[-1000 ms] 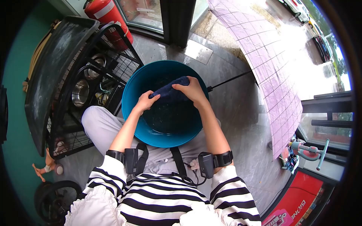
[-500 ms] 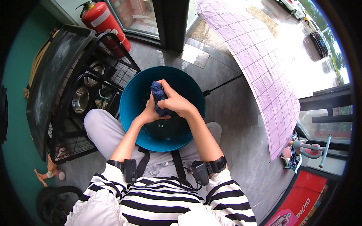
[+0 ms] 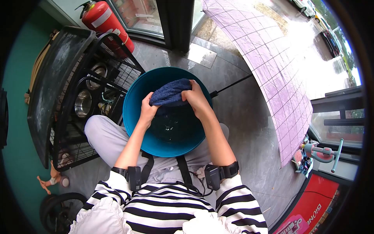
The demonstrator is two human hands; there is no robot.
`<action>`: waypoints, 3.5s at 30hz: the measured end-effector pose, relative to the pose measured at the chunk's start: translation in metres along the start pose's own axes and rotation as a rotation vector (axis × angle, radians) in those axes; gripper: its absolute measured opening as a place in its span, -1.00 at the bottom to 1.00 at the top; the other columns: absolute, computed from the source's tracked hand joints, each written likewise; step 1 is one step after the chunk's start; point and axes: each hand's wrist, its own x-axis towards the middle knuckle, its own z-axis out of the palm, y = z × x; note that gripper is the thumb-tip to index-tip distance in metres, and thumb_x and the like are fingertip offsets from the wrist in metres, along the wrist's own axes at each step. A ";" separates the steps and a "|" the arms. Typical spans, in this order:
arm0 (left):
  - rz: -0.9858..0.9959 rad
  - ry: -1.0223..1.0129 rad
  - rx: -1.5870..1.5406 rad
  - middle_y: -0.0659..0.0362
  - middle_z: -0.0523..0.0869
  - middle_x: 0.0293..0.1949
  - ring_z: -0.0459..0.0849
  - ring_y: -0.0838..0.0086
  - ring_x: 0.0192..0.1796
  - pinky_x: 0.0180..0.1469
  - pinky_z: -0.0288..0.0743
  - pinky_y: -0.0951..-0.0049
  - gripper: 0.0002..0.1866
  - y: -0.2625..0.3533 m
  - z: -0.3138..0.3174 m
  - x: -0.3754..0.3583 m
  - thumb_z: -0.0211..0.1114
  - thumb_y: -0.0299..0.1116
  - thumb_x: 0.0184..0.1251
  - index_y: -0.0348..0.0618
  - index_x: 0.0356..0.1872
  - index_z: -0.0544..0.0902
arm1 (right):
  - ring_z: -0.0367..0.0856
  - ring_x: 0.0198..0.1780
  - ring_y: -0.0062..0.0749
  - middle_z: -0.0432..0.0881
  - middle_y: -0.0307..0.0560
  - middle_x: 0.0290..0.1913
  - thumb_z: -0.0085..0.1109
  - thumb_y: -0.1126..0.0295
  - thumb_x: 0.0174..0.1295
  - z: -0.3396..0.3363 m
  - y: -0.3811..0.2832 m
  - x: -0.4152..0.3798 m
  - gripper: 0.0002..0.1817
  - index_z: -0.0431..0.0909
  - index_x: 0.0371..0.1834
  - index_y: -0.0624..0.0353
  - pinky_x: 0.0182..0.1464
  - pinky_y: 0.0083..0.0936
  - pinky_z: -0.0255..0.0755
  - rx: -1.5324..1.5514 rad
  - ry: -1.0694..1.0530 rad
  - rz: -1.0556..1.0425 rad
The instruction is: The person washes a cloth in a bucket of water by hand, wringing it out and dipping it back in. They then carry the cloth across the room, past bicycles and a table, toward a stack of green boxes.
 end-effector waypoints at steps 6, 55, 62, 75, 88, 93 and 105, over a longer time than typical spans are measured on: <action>-0.009 -0.027 -0.330 0.29 0.49 -0.52 0.41 0.67 -0.43 -0.33 0.28 0.68 -0.85 0.019 0.003 0.006 0.02 -0.55 -0.19 -0.26 -0.49 0.46 | 0.34 -0.26 -0.43 0.28 -0.07 -0.24 0.03 0.47 -0.25 -0.004 0.035 0.008 -0.29 0.00 0.08 0.30 -0.32 -0.68 0.29 0.004 -0.180 0.066; -0.452 -0.128 -0.631 0.21 0.50 -0.53 0.49 0.56 -0.45 -0.35 0.39 0.61 -0.81 -0.002 -0.010 0.008 -0.01 -0.67 -0.23 -0.28 -0.47 0.44 | 0.43 -0.27 -0.49 0.50 -0.15 -0.34 0.31 0.30 -0.30 0.025 0.091 0.050 -0.51 0.43 -0.24 0.26 -0.13 -0.61 0.25 -0.406 -0.677 -0.127; -0.449 -0.092 -0.272 0.18 0.55 -0.52 0.54 0.55 -0.47 -0.38 0.42 0.62 -0.83 0.003 -0.010 0.010 0.04 -0.66 -0.21 -0.31 -0.47 0.47 | 0.53 -0.31 -0.16 0.54 0.12 -0.40 0.29 0.39 -0.46 0.024 0.076 0.049 -0.60 0.52 -0.41 0.27 -0.20 -0.45 0.36 -0.772 -0.431 -0.126; -0.428 -0.040 -0.245 0.20 0.54 -0.51 0.51 0.56 -0.46 -0.37 0.41 0.60 -0.84 -0.009 -0.003 0.004 0.09 -0.64 -0.21 -0.31 -0.48 0.48 | 0.42 -0.07 -0.12 0.41 0.09 -0.08 0.33 0.32 -0.40 0.030 0.048 0.040 -0.38 0.37 -0.14 0.20 -0.07 -0.30 0.32 -1.277 -0.426 0.100; -0.460 -0.074 -0.636 0.20 0.48 -0.46 0.49 0.53 -0.39 -0.31 0.41 0.56 -0.84 0.001 -0.002 0.001 0.04 -0.61 -0.11 -0.24 -0.41 0.42 | 0.43 -0.12 -0.28 0.44 0.06 -0.15 0.38 0.03 -0.51 0.035 0.081 0.046 -0.18 0.32 -0.11 0.27 -0.05 -0.53 0.26 -0.467 -0.607 -0.365; -0.455 -0.124 -0.587 0.18 0.51 -0.46 0.50 0.54 -0.40 -0.34 0.42 0.56 -0.85 0.012 0.000 0.004 0.11 -0.51 -0.05 -0.27 -0.38 0.44 | 0.48 -0.36 -0.47 0.50 -0.05 -0.35 0.29 0.38 -0.36 0.036 0.080 0.030 -0.53 0.41 -0.29 0.27 -0.33 -0.63 0.37 -0.059 -0.600 0.015; 0.156 -0.316 0.637 0.08 0.45 -0.11 0.43 0.26 -0.08 -0.09 0.30 0.44 -0.55 0.011 -0.032 0.010 0.17 -0.47 -0.17 -0.20 -0.12 0.39 | 0.25 -0.77 -0.60 0.31 -0.21 -0.70 0.08 0.45 -0.25 0.011 0.061 0.026 -0.79 0.29 -0.52 0.22 -0.84 -0.73 0.01 0.152 -0.296 0.441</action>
